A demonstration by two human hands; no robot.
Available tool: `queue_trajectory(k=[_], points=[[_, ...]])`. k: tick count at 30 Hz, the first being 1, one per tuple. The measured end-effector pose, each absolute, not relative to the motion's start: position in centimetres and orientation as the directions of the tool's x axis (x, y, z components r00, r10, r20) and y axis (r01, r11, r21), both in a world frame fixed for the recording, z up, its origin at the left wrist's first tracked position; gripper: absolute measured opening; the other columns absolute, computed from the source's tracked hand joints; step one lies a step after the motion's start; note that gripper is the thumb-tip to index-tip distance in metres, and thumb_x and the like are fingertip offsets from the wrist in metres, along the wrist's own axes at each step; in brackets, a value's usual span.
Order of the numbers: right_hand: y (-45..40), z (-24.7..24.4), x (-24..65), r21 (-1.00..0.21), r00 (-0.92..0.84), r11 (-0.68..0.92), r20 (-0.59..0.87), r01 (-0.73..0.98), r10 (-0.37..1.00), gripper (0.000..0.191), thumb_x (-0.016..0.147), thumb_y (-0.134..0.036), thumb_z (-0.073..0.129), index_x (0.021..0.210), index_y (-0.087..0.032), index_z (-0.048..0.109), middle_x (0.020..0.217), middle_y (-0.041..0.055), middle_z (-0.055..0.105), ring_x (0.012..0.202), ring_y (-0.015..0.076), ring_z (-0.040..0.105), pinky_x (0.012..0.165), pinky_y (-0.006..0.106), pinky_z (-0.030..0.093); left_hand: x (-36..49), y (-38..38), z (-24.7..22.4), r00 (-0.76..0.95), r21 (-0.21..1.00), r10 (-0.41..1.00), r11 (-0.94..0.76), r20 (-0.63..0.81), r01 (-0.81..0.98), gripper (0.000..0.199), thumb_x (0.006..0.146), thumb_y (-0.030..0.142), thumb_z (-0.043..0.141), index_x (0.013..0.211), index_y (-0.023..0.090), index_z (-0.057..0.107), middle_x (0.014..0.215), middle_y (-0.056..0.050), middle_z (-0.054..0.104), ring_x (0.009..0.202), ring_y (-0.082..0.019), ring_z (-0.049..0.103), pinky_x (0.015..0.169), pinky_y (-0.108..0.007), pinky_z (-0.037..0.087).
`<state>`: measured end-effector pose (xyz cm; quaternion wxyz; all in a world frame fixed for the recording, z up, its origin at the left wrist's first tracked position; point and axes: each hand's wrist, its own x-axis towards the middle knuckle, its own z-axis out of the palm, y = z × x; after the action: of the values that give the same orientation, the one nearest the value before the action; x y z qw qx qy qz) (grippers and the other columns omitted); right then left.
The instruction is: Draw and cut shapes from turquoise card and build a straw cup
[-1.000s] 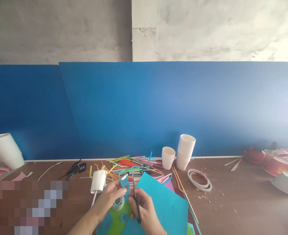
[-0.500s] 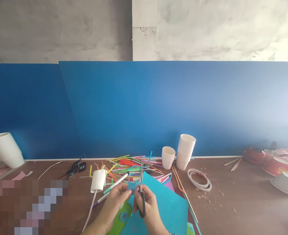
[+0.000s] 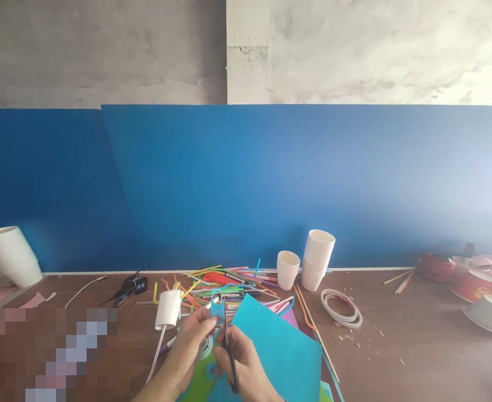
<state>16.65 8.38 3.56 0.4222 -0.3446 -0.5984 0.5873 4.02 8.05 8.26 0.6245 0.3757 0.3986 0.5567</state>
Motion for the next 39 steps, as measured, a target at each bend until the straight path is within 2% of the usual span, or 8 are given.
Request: queue_trajectory(k=[8,12,17,29,39], points=[[8.1,4.2,16.5,-0.996,-0.389,0.059,0.078,-0.060,0.918,0.043,0.076,-0.058,0.059,0.080,-0.017,0.048,0.048,-0.0063,0.050,0.036,0.0050,0.035,0.035,0.016,0.026,4.1,8.0,8.0,0.172,0.902,0.982,0.145,-0.081,-0.405,0.021,0.073,0.037,0.058,0.068,0.021,0.046,0.060,0.004,0.053,0.040,-0.013,0.051,0.032,-0.022,0.036],[8.0,4.3,16.4,-0.995,-0.384,0.059,0.085,-0.077,0.920,0.042,0.076,-0.058,0.059,0.077,-0.018,0.047,0.047,-0.0070,0.047,0.037,0.0054,0.037,0.036,0.016,0.027,3.9,8.1,8.0,0.129,0.911,0.989,0.118,-0.072,-0.396,0.024,0.071,0.036,0.063,0.065,0.019,0.047,0.060,0.002,0.053,0.049,-0.012,0.052,0.043,-0.022,0.040],[8.0,4.5,16.4,-0.996,-0.378,0.056,0.080,-0.076,0.922,0.043,0.077,-0.060,0.057,0.075,-0.019,0.046,0.045,-0.0088,0.044,0.035,0.0044,0.032,0.036,0.017,0.026,3.8,8.3,7.9,0.046,0.932,0.998,0.058,-0.045,-0.359,0.024,0.068,0.031,0.066,0.062,0.019,0.046,0.060,0.002,0.053,0.059,-0.011,0.049,0.058,-0.022,0.039],[7.8,4.7,16.5,-0.994,-0.391,0.052,0.085,-0.092,0.917,0.039,0.079,-0.056,0.057,0.074,-0.018,0.047,0.043,-0.0100,0.040,0.036,0.0046,0.032,0.037,0.017,0.024,3.1,8.6,7.8,0.044,0.944,0.996,0.085,-0.075,-0.320,0.023,0.069,0.032,0.065,0.063,0.019,0.047,0.061,0.004,0.049,0.060,-0.011,0.045,0.063,-0.024,0.035],[8.1,4.3,16.6,-0.996,-0.394,0.046,0.074,-0.079,0.916,0.040,0.078,-0.056,0.058,0.074,-0.018,0.048,0.041,-0.0104,0.040,0.034,0.0046,0.032,0.037,0.017,0.026,2.6,9.2,7.4,0.113,0.938,0.993,0.072,-0.035,-0.338,0.017,0.073,0.029,0.063,0.069,0.019,0.050,0.070,0.001,0.057,0.070,-0.013,0.051,0.071,-0.024,0.037]])
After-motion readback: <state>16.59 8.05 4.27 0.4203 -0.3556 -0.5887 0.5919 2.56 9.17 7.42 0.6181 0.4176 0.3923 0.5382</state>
